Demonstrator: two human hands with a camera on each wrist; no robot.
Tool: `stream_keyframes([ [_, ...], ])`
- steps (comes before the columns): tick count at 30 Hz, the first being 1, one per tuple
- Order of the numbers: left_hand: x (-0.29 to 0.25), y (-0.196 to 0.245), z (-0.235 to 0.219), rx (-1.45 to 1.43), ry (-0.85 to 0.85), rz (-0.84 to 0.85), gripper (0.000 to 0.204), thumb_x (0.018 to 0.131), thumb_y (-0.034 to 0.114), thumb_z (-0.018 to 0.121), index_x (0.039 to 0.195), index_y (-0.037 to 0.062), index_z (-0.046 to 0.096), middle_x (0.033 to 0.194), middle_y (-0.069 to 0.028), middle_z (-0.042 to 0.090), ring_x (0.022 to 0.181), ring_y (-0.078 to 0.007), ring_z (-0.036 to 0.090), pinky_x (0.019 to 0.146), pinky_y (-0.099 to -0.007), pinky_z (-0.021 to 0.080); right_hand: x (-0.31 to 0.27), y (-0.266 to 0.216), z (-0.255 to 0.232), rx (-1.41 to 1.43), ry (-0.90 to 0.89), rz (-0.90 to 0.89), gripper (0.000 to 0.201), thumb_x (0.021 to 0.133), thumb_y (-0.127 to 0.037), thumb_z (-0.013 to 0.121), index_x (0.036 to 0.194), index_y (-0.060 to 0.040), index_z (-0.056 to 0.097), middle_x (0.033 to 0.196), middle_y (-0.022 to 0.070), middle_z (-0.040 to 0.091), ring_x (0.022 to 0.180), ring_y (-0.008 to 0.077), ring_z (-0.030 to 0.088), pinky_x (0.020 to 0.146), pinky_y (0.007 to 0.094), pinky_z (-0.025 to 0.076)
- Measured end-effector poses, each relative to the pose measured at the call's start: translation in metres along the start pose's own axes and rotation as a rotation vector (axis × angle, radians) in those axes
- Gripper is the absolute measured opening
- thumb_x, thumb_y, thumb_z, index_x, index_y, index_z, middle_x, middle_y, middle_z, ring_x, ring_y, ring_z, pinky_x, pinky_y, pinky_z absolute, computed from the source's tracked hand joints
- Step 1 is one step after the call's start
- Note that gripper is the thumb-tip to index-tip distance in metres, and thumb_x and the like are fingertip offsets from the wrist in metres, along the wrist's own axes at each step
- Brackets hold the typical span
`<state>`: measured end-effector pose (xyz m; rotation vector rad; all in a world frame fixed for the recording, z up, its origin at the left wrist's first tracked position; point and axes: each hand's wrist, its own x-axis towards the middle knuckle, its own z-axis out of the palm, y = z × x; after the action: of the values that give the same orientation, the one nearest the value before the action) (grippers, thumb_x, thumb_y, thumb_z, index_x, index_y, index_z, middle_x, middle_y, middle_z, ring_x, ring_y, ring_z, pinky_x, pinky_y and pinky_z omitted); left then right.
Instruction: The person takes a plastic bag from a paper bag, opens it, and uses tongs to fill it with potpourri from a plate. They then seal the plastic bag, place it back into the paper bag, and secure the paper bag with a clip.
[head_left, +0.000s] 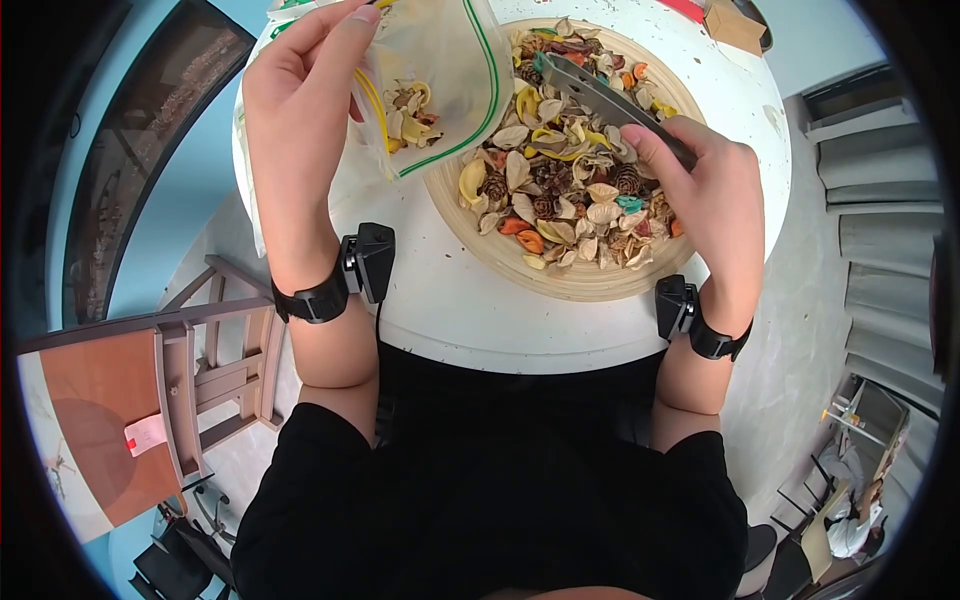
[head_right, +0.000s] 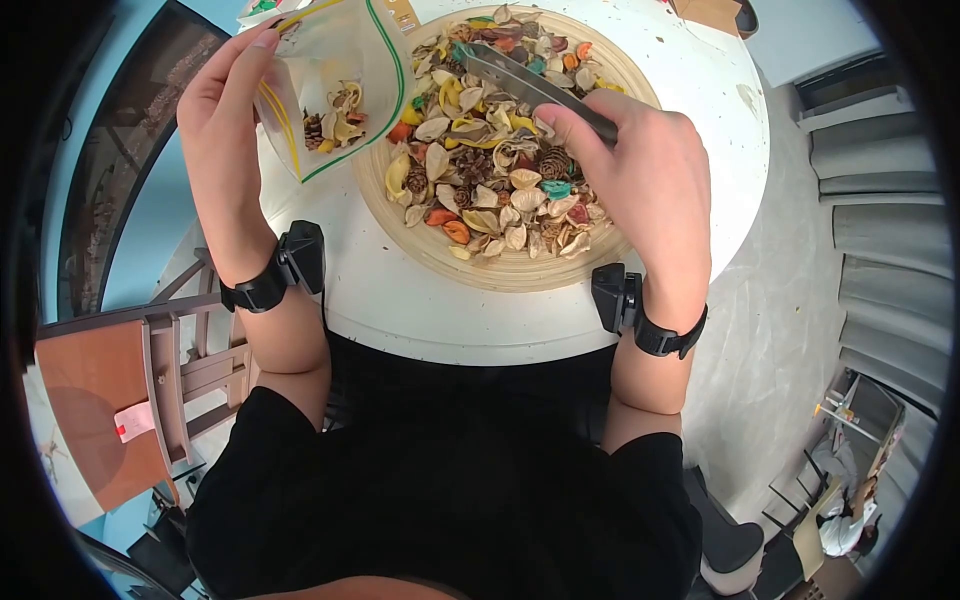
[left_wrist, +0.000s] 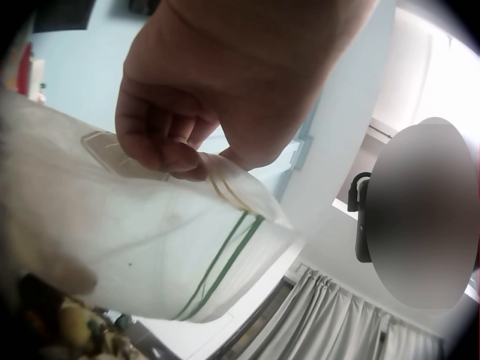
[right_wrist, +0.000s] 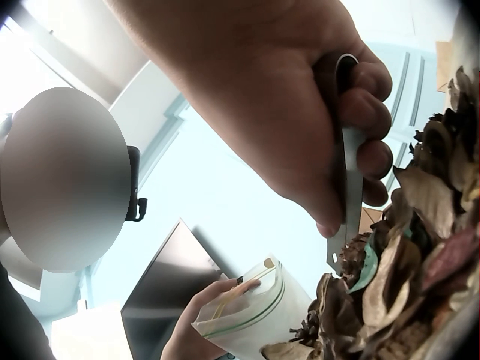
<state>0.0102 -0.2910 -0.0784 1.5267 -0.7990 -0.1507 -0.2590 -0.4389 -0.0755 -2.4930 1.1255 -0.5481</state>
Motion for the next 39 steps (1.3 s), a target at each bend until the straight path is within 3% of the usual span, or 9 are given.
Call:
stream_keyframes([
  [1, 0.000, -0.001, 0.000, -0.005, -0.006, -0.003, 0.027, 0.096, 0.023, 0.071, 0.114, 0.0034, 0.078, 0.083, 0.0058, 0.062, 0.075, -0.0030, 0.051, 0.064, -0.0200, 0.035, 0.000, 0.000, 0.000, 0.017, 0.002, 0.007, 0.038, 0.092, -0.034, 0.077, 0.092, 0.0032, 0.075, 0.057, 0.0092, 0.057, 0.052, 0.0114, 0.046, 0.052, 0.0274, 0.039],
  [4, -0.001, 0.001, 0.002, 0.000, -0.013, -0.005, 0.028, 0.096, 0.023, 0.071, 0.114, 0.0036, 0.078, 0.082, 0.0059, 0.062, 0.074, -0.0029, 0.051, 0.063, -0.0199, 0.035, -0.002, 0.001, 0.001, 0.113, 0.120, -0.042, 0.037, 0.088, -0.038, 0.080, 0.084, -0.0016, 0.075, 0.054, 0.0106, 0.059, 0.045, 0.0243, 0.051, 0.049, 0.0315, 0.041],
  [13, -0.002, 0.003, 0.004, -0.013, -0.064, 0.007, 0.028, 0.097, 0.023, 0.070, 0.116, 0.0031, 0.077, 0.081, 0.0055, 0.062, 0.075, -0.0028, 0.052, 0.065, -0.0201, 0.036, -0.016, -0.025, 0.004, 0.295, 0.062, -0.099, 0.025, 0.088, -0.029, 0.082, 0.091, -0.0046, 0.078, 0.057, 0.0056, 0.063, 0.047, 0.0101, 0.051, 0.048, 0.0257, 0.039],
  [19, -0.001, 0.000, -0.003, -0.057, 0.016, -0.004, 0.028, 0.096, 0.020, 0.070, 0.114, 0.0000, 0.076, 0.083, 0.0031, 0.063, 0.080, -0.0043, 0.055, 0.068, -0.0201, 0.038, -0.008, -0.014, 0.000, 0.437, 0.098, -0.017, 0.029, 0.086, -0.033, 0.084, 0.092, -0.0053, 0.077, 0.055, 0.0048, 0.060, 0.047, 0.0091, 0.052, 0.048, 0.0266, 0.039],
  [23, 0.003, 0.003, -0.013, -0.076, 0.118, 0.026, 0.029, 0.095, 0.018, 0.070, 0.112, -0.0042, 0.075, 0.083, 0.0012, 0.063, 0.082, -0.0064, 0.057, 0.072, -0.0201, 0.040, -0.004, -0.012, -0.004, -0.014, 0.020, -0.023, 0.037, 0.087, -0.032, 0.083, 0.096, 0.0021, 0.075, 0.063, 0.0061, 0.066, 0.055, 0.0093, 0.054, 0.054, 0.0241, 0.041],
  [27, 0.000, 0.010, -0.013, -0.098, 0.110, 0.014, 0.029, 0.096, 0.017, 0.069, 0.112, -0.0054, 0.074, 0.082, 0.0000, 0.063, 0.081, -0.0076, 0.057, 0.074, -0.0202, 0.042, -0.006, -0.006, -0.003, -0.117, 0.009, -0.039, 0.042, 0.084, -0.040, 0.083, 0.092, 0.0006, 0.076, 0.060, 0.0079, 0.063, 0.051, 0.0150, 0.053, 0.052, 0.0283, 0.042],
  [29, -0.001, 0.010, -0.010, -0.102, 0.117, 0.031, 0.027, 0.094, 0.020, 0.072, 0.108, -0.0028, 0.076, 0.080, 0.0032, 0.062, 0.074, -0.0044, 0.051, 0.066, -0.0205, 0.036, -0.008, 0.008, -0.008, -0.133, 0.009, -0.022, 0.044, 0.084, -0.046, 0.081, 0.087, -0.0027, 0.077, 0.056, 0.0072, 0.061, 0.047, 0.0215, 0.053, 0.050, 0.0321, 0.042],
  [36, 0.001, 0.014, -0.013, -0.159, 0.112, 0.033, 0.026, 0.094, 0.021, 0.072, 0.105, -0.0013, 0.077, 0.078, 0.0048, 0.062, 0.070, -0.0033, 0.050, 0.062, -0.0209, 0.036, 0.003, 0.018, -0.054, -0.007, 0.028, 0.124, 0.050, 0.088, -0.047, 0.079, 0.088, 0.0024, 0.074, 0.057, 0.0090, 0.053, 0.054, 0.0097, 0.041, 0.051, 0.0281, 0.037],
  [39, 0.001, 0.017, -0.012, -0.153, 0.074, 0.016, 0.026, 0.095, 0.022, 0.071, 0.106, -0.0012, 0.077, 0.077, 0.0040, 0.062, 0.068, -0.0040, 0.052, 0.059, -0.0219, 0.039, 0.045, 0.019, -0.050, -0.047, 0.020, 0.003, 0.056, 0.092, -0.056, 0.070, 0.096, -0.0008, 0.075, 0.061, 0.0141, 0.060, 0.056, 0.0219, 0.058, 0.059, 0.0358, 0.047],
])
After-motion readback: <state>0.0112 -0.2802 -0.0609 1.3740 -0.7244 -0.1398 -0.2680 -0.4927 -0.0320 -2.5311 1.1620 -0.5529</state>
